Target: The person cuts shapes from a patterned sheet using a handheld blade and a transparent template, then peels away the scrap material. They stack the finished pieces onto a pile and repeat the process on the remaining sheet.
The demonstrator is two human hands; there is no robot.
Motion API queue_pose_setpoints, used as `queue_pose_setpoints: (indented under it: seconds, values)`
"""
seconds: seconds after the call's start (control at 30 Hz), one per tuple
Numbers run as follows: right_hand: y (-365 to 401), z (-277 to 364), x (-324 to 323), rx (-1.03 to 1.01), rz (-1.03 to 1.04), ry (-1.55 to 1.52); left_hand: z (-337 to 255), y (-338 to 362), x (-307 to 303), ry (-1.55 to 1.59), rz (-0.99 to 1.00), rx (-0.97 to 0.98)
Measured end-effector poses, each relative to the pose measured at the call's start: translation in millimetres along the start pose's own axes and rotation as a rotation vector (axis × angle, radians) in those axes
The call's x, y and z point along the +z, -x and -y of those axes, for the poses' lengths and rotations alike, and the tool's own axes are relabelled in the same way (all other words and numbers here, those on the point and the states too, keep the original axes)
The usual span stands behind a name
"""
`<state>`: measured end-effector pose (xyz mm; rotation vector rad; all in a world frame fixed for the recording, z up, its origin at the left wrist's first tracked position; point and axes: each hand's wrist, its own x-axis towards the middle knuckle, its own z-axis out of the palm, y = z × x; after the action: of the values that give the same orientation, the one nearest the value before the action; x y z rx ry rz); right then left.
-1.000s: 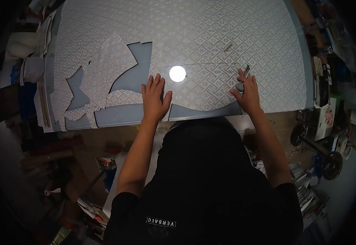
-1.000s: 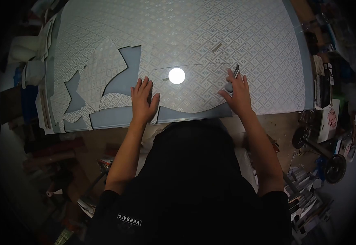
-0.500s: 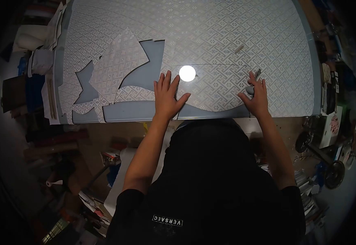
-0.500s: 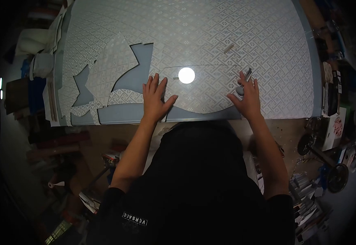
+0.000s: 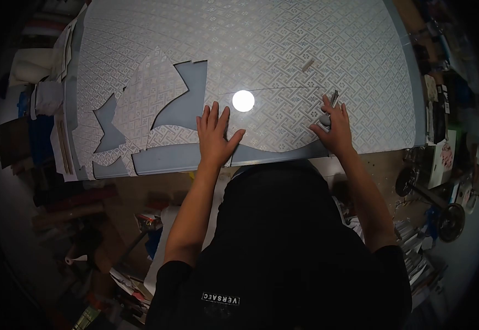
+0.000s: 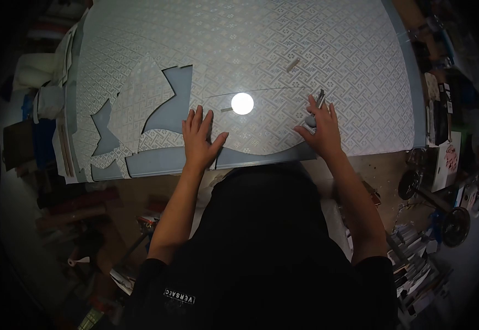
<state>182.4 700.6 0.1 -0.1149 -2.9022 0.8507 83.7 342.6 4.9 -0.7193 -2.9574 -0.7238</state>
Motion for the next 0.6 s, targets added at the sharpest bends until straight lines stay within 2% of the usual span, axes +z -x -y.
queue_pose_setpoints:
  seconds: [0.07,0.17,0.6]
  values:
    - [-1.7,2.9,-4.1,0.038,0.053,-0.020,1.4,-0.4,1.0,-0.008,0.000,0.013]
    - [1.5,-5.0,1.1,-0.013,0.002,-0.028,1.4,-1.0,1.4,-0.025,-0.002,0.026]
    - [0.6,-2.4,-1.0,-0.009,0.011,-0.024,-1.5,-1.7,-0.9,-0.015,0.008,-0.005]
